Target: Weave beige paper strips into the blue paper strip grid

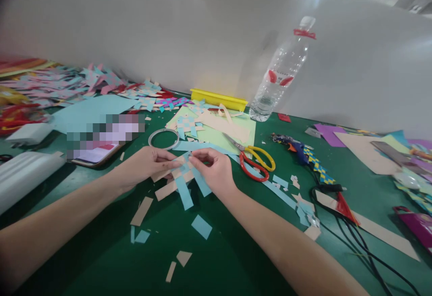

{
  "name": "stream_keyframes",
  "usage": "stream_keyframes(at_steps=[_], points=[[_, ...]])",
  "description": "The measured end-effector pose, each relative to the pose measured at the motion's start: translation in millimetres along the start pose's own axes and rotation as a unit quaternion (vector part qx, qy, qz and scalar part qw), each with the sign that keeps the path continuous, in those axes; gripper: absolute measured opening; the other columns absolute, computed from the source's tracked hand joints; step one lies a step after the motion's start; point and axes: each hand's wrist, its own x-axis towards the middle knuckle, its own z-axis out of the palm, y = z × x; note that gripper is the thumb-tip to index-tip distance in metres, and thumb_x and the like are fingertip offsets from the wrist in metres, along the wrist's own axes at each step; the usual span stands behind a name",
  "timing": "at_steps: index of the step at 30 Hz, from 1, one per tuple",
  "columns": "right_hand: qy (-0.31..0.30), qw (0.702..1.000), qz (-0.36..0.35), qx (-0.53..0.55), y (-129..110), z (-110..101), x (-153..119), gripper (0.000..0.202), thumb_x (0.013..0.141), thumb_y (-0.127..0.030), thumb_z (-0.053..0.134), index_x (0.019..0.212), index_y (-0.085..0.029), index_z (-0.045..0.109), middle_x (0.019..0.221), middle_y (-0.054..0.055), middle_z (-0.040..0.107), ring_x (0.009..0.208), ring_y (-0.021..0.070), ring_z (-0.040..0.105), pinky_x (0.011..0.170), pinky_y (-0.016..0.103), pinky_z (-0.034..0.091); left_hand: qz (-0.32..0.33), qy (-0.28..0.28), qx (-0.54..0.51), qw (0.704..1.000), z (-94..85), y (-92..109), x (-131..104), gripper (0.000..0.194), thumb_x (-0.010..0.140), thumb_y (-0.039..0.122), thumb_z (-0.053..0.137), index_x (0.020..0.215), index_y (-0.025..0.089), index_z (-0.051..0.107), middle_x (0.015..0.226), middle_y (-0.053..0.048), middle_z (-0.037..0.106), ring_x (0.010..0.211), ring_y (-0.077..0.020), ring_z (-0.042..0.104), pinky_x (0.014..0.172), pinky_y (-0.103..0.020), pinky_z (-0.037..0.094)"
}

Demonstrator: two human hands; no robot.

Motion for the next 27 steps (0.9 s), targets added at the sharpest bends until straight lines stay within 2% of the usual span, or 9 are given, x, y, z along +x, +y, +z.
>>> stream_keyframes(at_steps=[8, 16, 20, 24, 27], points=[[-0.007, 1.000, 0.000, 0.004, 1.5, 0.3, -0.9, 0.021, 0.073, -0.036, 0.069, 0.086, -0.019, 0.069, 0.080, 0.003, 0.070, 0.073, 0.0150, 0.065, 0.068, 0.028, 0.054, 0.002, 0.007, 0.002, 1.000, 1.2, -2.0, 0.4, 0.027, 0.075, 0.045, 0.067, 0.093, 0.025, 0.073, 0.072, -0.001, 0.072, 0.068, -0.0174, 0.064, 0.065, -0.027, 0.046], [-0.014, 1.000, 0.000, 0.001, -2.4, 1.2, -1.4, 0.020, 0.075, -0.037, 0.067, 0.085, -0.019, 0.066, 0.078, 0.002, 0.068, 0.071, 0.0140, 0.064, 0.065, 0.026, 0.052, 0.008, 0.016, 0.011, 1.000, 1.7, -1.7, 0.9, 0.021, 0.075, 0.043, 0.066, 0.081, 0.024, 0.073, 0.068, -0.001, 0.070, 0.065, -0.0164, 0.064, 0.063, -0.026, 0.048], [-0.025, 0.999, 0.031, 0.001, -3.3, 0.7, -0.3, 0.024, 0.078, -0.041, 0.063, 0.089, -0.019, 0.065, 0.083, 0.004, 0.068, 0.073, 0.0144, 0.064, 0.064, 0.025, 0.051, 0.006, 0.023, -0.009, 1.000, 2.0, 1.9, 0.3, 0.020, 0.074, 0.041, 0.068, 0.079, 0.023, 0.073, 0.069, -0.001, 0.070, 0.064, -0.0151, 0.064, 0.064, -0.025, 0.050], [-0.098, 0.988, 0.103, 0.054, -2.4, 0.9, -0.7, 0.035, 0.076, -0.045, 0.064, 0.101, -0.019, 0.061, 0.089, 0.006, 0.069, 0.076, 0.0173, 0.066, 0.066, 0.028, 0.054, 0.008, 0.057, -0.003, 0.998, 2.4, 4.6, 0.1, 0.020, 0.073, 0.041, 0.069, 0.076, 0.021, 0.072, 0.061, 0.000, 0.066, 0.060, -0.0142, 0.062, 0.058, -0.022, 0.048], [-0.160, 0.978, 0.114, 0.066, -3.1, 0.9, -1.3, 0.041, 0.073, -0.044, 0.068, 0.105, -0.020, 0.059, 0.090, 0.005, 0.069, 0.076, 0.0183, 0.067, 0.068, 0.031, 0.054, 0.017, 0.081, 0.008, 0.997, 2.2, 4.3, 0.4, 0.021, 0.074, 0.041, 0.068, 0.078, 0.020, 0.072, 0.057, 0.000, 0.064, 0.057, -0.0137, 0.060, 0.052, -0.020, 0.044]])
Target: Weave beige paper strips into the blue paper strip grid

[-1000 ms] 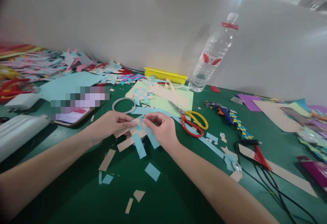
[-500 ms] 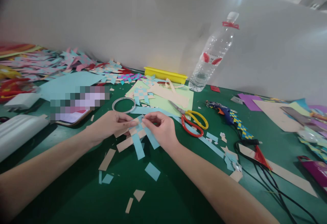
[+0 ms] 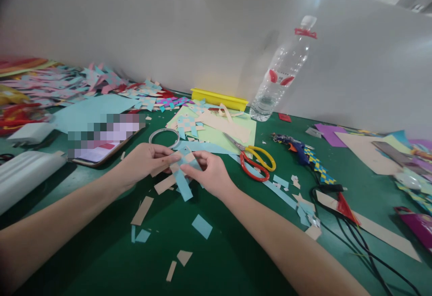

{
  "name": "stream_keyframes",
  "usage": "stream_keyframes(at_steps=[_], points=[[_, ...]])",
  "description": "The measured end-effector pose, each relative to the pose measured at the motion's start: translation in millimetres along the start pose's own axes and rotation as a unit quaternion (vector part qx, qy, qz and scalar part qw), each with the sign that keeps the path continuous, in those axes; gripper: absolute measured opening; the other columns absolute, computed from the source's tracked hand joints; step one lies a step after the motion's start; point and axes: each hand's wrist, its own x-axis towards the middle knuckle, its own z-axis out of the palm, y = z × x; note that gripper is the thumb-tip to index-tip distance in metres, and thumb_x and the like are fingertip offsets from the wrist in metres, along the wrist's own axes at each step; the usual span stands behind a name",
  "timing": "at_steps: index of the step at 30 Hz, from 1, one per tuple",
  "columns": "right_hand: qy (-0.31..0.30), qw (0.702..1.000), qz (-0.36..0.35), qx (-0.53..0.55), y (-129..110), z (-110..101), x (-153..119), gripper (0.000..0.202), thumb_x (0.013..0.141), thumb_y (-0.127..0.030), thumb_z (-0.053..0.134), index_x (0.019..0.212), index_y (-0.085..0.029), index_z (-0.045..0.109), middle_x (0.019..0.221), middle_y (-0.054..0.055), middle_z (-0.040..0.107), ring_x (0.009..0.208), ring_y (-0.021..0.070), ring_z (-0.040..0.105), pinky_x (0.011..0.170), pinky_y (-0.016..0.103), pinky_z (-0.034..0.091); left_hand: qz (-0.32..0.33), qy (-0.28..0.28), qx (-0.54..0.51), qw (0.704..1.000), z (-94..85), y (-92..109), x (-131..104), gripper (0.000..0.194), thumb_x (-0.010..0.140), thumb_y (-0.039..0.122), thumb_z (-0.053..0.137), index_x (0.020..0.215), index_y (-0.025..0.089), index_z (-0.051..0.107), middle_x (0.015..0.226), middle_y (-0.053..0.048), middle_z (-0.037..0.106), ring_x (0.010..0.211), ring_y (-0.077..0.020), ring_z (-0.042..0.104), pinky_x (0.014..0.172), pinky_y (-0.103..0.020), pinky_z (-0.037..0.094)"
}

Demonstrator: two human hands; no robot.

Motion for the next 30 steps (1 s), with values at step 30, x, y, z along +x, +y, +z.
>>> stream_keyframes(at_steps=[30], points=[[0.052, 0.995, -0.033, -0.077, 0.9, -5.0, 0.7, 0.034, 0.068, -0.047, 0.071, 0.082, -0.017, 0.066, 0.080, 0.005, 0.069, 0.069, 0.0173, 0.062, 0.064, 0.029, 0.050, 0.063, -0.080, 0.036, 0.994, -0.4, -6.4, 0.6, 0.029, 0.075, 0.045, 0.067, 0.081, 0.018, 0.061, 0.074, -0.004, 0.072, 0.066, -0.0194, 0.064, 0.063, -0.030, 0.045]])
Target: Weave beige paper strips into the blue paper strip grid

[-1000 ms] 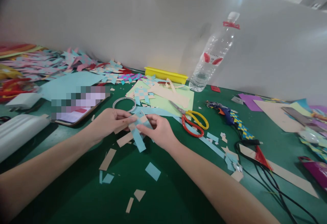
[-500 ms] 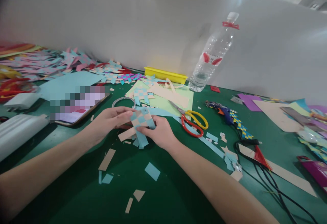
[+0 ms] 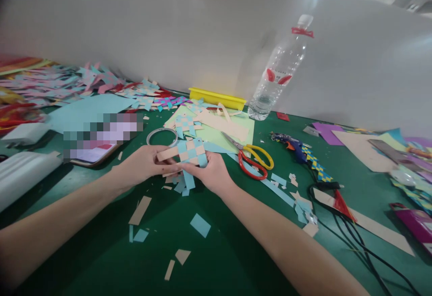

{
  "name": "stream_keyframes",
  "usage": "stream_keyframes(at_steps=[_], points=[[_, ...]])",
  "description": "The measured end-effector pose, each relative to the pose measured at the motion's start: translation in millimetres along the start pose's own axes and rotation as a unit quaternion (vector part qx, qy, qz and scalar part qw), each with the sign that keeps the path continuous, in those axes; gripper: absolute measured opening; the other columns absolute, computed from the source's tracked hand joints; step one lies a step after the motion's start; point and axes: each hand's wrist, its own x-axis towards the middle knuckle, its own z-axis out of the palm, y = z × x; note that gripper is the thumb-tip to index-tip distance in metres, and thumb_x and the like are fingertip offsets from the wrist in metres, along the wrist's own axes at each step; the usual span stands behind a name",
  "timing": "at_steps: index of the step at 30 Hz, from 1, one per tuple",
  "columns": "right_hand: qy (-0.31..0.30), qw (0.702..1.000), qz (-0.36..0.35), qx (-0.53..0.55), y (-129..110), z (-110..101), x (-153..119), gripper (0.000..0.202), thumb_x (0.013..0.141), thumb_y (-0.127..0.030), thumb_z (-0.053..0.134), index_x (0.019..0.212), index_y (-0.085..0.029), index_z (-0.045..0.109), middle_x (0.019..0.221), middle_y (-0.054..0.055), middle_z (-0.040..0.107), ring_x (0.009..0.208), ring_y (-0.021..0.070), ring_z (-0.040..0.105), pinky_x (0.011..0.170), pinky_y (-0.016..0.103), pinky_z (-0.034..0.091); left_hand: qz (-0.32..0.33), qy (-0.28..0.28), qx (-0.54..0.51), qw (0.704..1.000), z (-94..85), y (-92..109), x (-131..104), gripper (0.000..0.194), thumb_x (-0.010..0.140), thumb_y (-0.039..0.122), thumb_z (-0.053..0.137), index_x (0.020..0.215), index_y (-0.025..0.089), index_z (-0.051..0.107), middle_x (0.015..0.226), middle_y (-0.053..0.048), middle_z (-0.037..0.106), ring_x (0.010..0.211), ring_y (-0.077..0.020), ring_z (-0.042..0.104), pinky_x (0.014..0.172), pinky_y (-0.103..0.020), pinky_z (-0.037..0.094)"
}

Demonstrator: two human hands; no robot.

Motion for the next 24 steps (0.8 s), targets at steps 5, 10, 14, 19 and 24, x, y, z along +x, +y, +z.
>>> stream_keyframes(at_steps=[5, 10, 14, 19, 24], points=[[0.017, 0.999, 0.020, 0.024, 2.1, 0.3, 1.1, 0.034, 0.067, -0.047, 0.072, 0.080, -0.017, 0.064, 0.076, 0.004, 0.069, 0.066, 0.0169, 0.063, 0.061, 0.028, 0.050, -0.008, 0.002, -0.008, 1.000, 0.1, -0.8, -0.2, 0.030, 0.074, 0.045, 0.067, 0.084, 0.017, 0.062, 0.076, -0.005, 0.072, 0.068, -0.0202, 0.065, 0.063, -0.030, 0.045], [0.023, 0.999, 0.024, 0.017, 1.1, 0.3, 0.8, 0.034, 0.067, -0.046, 0.072, 0.084, -0.016, 0.066, 0.079, 0.005, 0.070, 0.068, 0.0173, 0.064, 0.061, 0.028, 0.051, -0.005, 0.002, -0.010, 1.000, 0.1, 0.0, -1.0, 0.029, 0.074, 0.045, 0.067, 0.080, 0.017, 0.063, 0.076, -0.005, 0.072, 0.068, -0.0201, 0.065, 0.063, -0.029, 0.046], [0.030, 0.999, 0.025, 0.007, 0.8, -0.1, 0.7, 0.032, 0.068, -0.045, 0.072, 0.083, -0.017, 0.065, 0.078, 0.004, 0.070, 0.068, 0.0172, 0.063, 0.060, 0.027, 0.050, -0.005, 0.003, -0.008, 1.000, 0.3, 2.0, -0.7, 0.033, 0.073, 0.048, 0.067, 0.085, 0.017, 0.065, 0.077, -0.005, 0.071, 0.070, -0.0213, 0.066, 0.065, -0.031, 0.049], [0.019, 0.999, 0.025, -0.009, 0.7, 0.1, 0.7, 0.029, 0.070, -0.041, 0.069, 0.087, -0.017, 0.066, 0.082, 0.005, 0.071, 0.068, 0.0171, 0.064, 0.061, 0.028, 0.051, -0.015, 0.083, -0.011, 0.996, 0.7, 5.1, 1.3, 0.041, 0.075, 0.051, 0.065, 0.100, 0.019, 0.065, 0.091, -0.005, 0.072, 0.078, -0.0206, 0.066, 0.068, -0.030, 0.052], [-0.011, 1.000, 0.015, -0.008, -1.1, 1.0, -0.4, 0.028, 0.070, -0.039, 0.070, 0.088, -0.018, 0.067, 0.084, 0.004, 0.071, 0.071, 0.0182, 0.065, 0.063, 0.028, 0.051, 0.000, 0.105, -0.071, 0.992, 0.2, 4.7, -0.1, 0.032, 0.077, 0.047, 0.064, 0.092, 0.019, 0.067, 0.083, -0.004, 0.073, 0.077, -0.0182, 0.068, 0.072, -0.027, 0.053]])
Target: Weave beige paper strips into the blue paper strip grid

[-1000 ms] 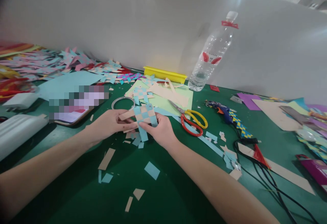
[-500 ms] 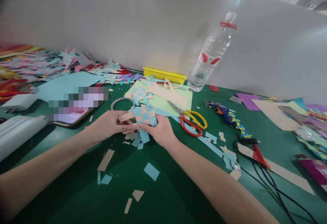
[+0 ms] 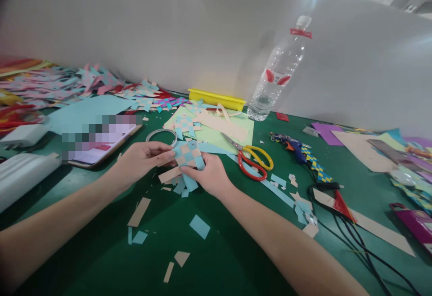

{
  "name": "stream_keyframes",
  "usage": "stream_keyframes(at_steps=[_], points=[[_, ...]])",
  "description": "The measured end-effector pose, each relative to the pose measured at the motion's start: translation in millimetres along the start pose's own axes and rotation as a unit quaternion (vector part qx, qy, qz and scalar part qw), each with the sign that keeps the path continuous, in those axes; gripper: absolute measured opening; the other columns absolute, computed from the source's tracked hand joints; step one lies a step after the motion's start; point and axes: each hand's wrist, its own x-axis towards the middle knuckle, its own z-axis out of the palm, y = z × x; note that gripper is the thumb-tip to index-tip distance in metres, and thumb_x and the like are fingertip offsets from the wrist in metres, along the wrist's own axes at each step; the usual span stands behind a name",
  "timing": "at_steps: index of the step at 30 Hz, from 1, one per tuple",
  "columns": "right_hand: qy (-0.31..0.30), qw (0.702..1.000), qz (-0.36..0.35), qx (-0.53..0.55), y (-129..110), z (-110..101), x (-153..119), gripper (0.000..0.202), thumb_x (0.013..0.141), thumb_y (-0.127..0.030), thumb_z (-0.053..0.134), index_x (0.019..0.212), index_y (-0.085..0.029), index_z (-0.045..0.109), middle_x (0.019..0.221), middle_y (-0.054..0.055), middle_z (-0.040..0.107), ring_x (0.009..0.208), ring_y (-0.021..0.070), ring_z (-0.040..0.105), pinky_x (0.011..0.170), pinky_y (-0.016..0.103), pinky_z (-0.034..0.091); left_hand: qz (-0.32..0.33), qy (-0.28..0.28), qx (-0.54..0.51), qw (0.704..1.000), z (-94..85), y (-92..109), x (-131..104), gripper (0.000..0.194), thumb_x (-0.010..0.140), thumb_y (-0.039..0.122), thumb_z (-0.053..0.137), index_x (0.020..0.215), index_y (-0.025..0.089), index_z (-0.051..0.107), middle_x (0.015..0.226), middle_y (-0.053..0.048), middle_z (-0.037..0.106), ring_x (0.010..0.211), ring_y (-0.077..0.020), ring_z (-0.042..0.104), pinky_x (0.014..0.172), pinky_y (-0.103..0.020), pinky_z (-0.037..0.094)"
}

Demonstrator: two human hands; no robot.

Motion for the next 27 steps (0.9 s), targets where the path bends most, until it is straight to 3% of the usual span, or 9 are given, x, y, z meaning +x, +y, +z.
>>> stream_keyframes(at_steps=[3, 11, 16, 21, 24, 27], points=[[-0.002, 1.000, -0.008, -0.015, -1.4, 0.2, -0.8, 0.027, 0.071, -0.039, 0.069, 0.088, -0.018, 0.068, 0.083, 0.003, 0.071, 0.069, 0.0175, 0.064, 0.060, 0.027, 0.050, -0.006, -0.014, 0.012, 1.000, -0.2, 0.2, -1.4, 0.030, 0.079, 0.047, 0.063, 0.087, 0.018, 0.069, 0.077, -0.004, 0.073, 0.072, -0.0175, 0.068, 0.069, -0.025, 0.053], [-0.026, 1.000, 0.007, 0.016, -3.6, -0.3, -2.4, 0.034, 0.069, -0.043, 0.070, 0.091, -0.017, 0.066, 0.084, 0.005, 0.071, 0.071, 0.0189, 0.065, 0.062, 0.029, 0.052, 0.003, 0.018, 0.010, 1.000, 0.3, -1.2, -0.8, 0.030, 0.076, 0.046, 0.066, 0.086, 0.018, 0.068, 0.077, -0.003, 0.072, 0.071, -0.0174, 0.067, 0.067, -0.025, 0.053], [-0.070, 0.996, 0.001, 0.061, -6.2, -2.6, -0.7, 0.033, 0.075, -0.050, 0.062, 0.088, -0.020, 0.068, 0.085, 0.003, 0.069, 0.075, 0.0180, 0.065, 0.065, 0.029, 0.051, -0.036, -0.028, -0.020, 0.999, -1.6, -2.4, 1.6, 0.026, 0.074, 0.043, 0.069, 0.086, 0.020, 0.070, 0.071, -0.001, 0.071, 0.067, -0.0155, 0.066, 0.063, -0.024, 0.052], [-0.034, 0.999, 0.000, -0.015, -3.2, -4.5, 1.8, 0.032, 0.075, -0.050, 0.063, 0.076, -0.018, 0.066, 0.059, -0.003, 0.055, 0.051, 0.0098, 0.047, 0.047, 0.022, 0.036, -0.019, -0.078, -0.009, 0.997, 1.4, -1.2, 2.1, 0.029, 0.076, 0.043, 0.067, 0.094, 0.020, 0.069, 0.072, -0.001, 0.071, 0.066, -0.0150, 0.065, 0.065, -0.025, 0.052], [-0.006, 1.000, -0.013, -0.015, -1.0, -4.1, 2.1, 0.032, 0.078, -0.049, 0.060, 0.075, -0.017, 0.064, 0.060, -0.002, 0.052, 0.054, 0.0099, 0.045, 0.050, 0.023, 0.035, -0.015, -0.064, 0.004, 0.998, 1.8, 0.1, 0.9, 0.033, 0.078, 0.045, 0.064, 0.100, 0.021, 0.066, 0.076, -0.001, 0.071, 0.069, -0.0160, 0.066, 0.066, -0.026, 0.051], [0.020, 1.000, -0.016, 0.000, -0.7, -3.2, 1.7, 0.034, 0.079, -0.050, 0.058, 0.074, -0.017, 0.063, 0.064, -0.001, 0.055, 0.057, 0.0112, 0.046, 0.054, 0.025, 0.037, -0.006, -0.039, 0.031, 0.999, 1.1, 0.8, -0.8, 0.031, 0.082, 0.047, 0.059, 0.093, 0.020, 0.068, 0.077, -0.003, 0.071, 0.071, -0.0167, 0.065, 0.065, -0.026, 0.050]])
